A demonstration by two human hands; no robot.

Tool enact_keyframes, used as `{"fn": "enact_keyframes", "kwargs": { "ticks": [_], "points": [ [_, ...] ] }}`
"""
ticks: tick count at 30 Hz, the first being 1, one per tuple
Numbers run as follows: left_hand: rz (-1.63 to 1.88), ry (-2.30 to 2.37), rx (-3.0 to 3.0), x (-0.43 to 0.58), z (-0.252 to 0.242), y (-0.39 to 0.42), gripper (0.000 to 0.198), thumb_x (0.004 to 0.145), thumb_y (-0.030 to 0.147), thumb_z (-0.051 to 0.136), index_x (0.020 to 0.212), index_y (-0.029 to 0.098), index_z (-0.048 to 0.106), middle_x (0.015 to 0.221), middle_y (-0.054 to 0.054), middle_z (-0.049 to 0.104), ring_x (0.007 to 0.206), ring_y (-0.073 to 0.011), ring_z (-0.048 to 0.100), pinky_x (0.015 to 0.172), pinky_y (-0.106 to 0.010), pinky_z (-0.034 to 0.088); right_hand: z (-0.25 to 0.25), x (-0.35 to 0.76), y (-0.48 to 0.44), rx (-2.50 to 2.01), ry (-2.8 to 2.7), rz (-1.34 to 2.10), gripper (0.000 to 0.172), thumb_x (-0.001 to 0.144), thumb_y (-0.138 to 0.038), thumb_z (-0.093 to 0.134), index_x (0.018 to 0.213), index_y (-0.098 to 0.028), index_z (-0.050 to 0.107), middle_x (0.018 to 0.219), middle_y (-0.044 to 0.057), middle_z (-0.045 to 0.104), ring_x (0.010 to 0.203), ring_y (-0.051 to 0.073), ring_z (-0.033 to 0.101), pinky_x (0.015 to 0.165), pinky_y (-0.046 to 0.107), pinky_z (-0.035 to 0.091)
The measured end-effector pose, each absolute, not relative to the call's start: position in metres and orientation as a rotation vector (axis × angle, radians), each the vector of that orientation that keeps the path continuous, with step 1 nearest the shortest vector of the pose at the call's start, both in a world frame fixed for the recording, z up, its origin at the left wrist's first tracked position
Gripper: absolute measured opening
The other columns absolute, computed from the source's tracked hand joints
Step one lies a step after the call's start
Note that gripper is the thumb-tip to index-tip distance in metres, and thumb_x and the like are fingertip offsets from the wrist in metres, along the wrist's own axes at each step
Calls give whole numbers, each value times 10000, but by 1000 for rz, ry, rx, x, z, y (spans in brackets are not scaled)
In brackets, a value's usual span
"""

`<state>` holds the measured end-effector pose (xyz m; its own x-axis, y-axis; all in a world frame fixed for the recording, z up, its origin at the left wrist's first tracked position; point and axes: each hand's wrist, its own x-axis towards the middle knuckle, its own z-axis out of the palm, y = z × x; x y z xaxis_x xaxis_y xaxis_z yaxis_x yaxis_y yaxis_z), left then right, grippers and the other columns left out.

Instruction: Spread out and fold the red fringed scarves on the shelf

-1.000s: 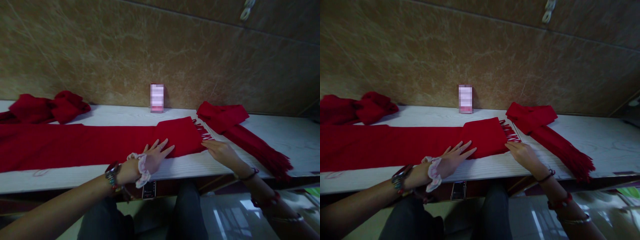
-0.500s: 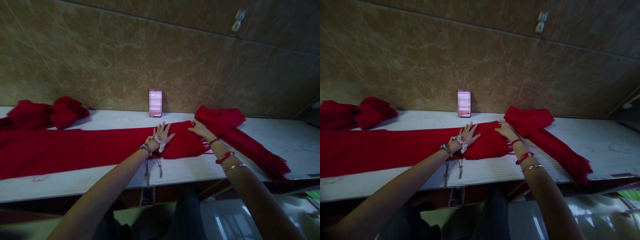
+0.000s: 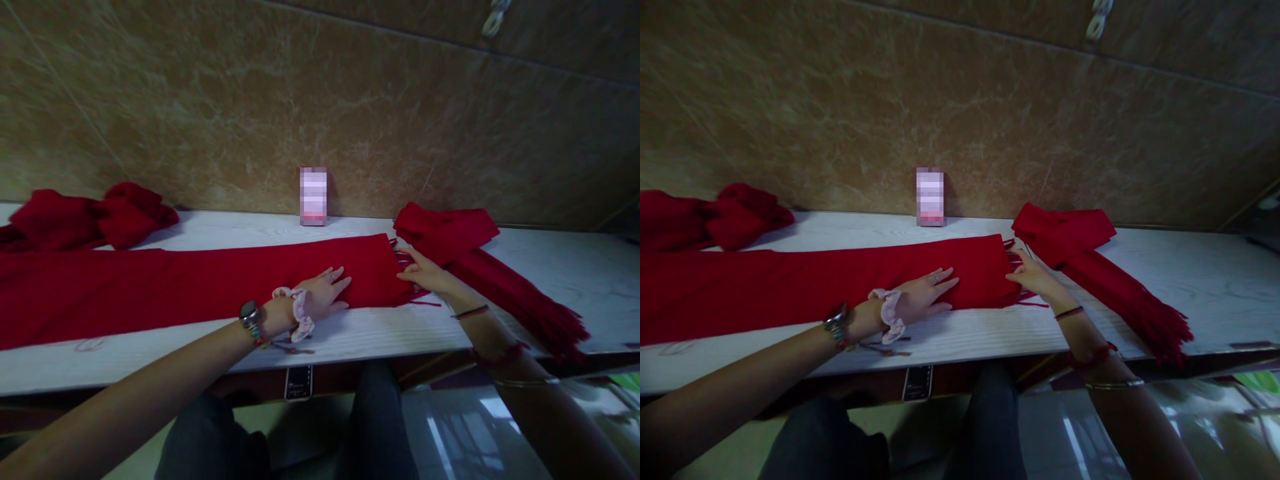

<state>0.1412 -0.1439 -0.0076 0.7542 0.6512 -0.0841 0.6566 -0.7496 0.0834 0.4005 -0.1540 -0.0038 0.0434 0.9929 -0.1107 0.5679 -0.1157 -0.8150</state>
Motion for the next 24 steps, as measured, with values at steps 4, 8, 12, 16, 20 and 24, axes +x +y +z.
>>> {"fn": "enact_keyframes", "kwargs": {
  "ticks": [4,8,12,16,20,24],
  "points": [
    [-4,1026,2866,143,1,-145,410,864,287,471,1260,180,465,1315,-104,443,1186,-227,439,948,-318,399,5,395,-160,-1513,-1412,951,502,711,-106,507,1196,-196,410,695,-2,660,630,144,637,578,259,510],
    [67,995,2950,143,4,-158,283,873,191,404,1092,208,581,1117,-83,568,1018,-210,539,788,-317,483,-8,399,-167,-1491,-1569,770,446,731,-112,500,1165,-207,452,711,16,669,626,156,641,570,274,520],
    [36,1136,2906,144,12,-171,298,894,163,319,961,166,610,951,-89,590,887,-201,557,711,-307,481,-29,407,-172,-1507,-1607,805,435,746,-127,489,1168,-221,441,584,-34,618,497,139,597,452,242,474],
    [29,1115,2954,146,15,-176,287,876,117,330,919,142,612,930,-99,574,902,-219,537,711,-309,465,-28,406,-170,-1652,-1553,867,486,727,-144,515,1199,-174,407,478,-83,522,426,127,541,404,219,420],
    [-1,1041,2990,142,7,-174,281,830,67,376,967,149,608,938,-93,572,895,-209,542,749,-316,462,-12,402,-162,-1811,-1805,426,494,664,-138,591,1148,-168,496,560,-47,567,500,133,563,486,244,457],
    [130,829,2927,141,9,-150,299,805,237,527,1097,189,569,1074,-72,551,976,-196,529,848,-317,443,7,385,-144,-1765,-2074,-157,426,718,-198,587,1135,-119,549,1013,147,609,900,241,601,760,357,488]
  ]
}}
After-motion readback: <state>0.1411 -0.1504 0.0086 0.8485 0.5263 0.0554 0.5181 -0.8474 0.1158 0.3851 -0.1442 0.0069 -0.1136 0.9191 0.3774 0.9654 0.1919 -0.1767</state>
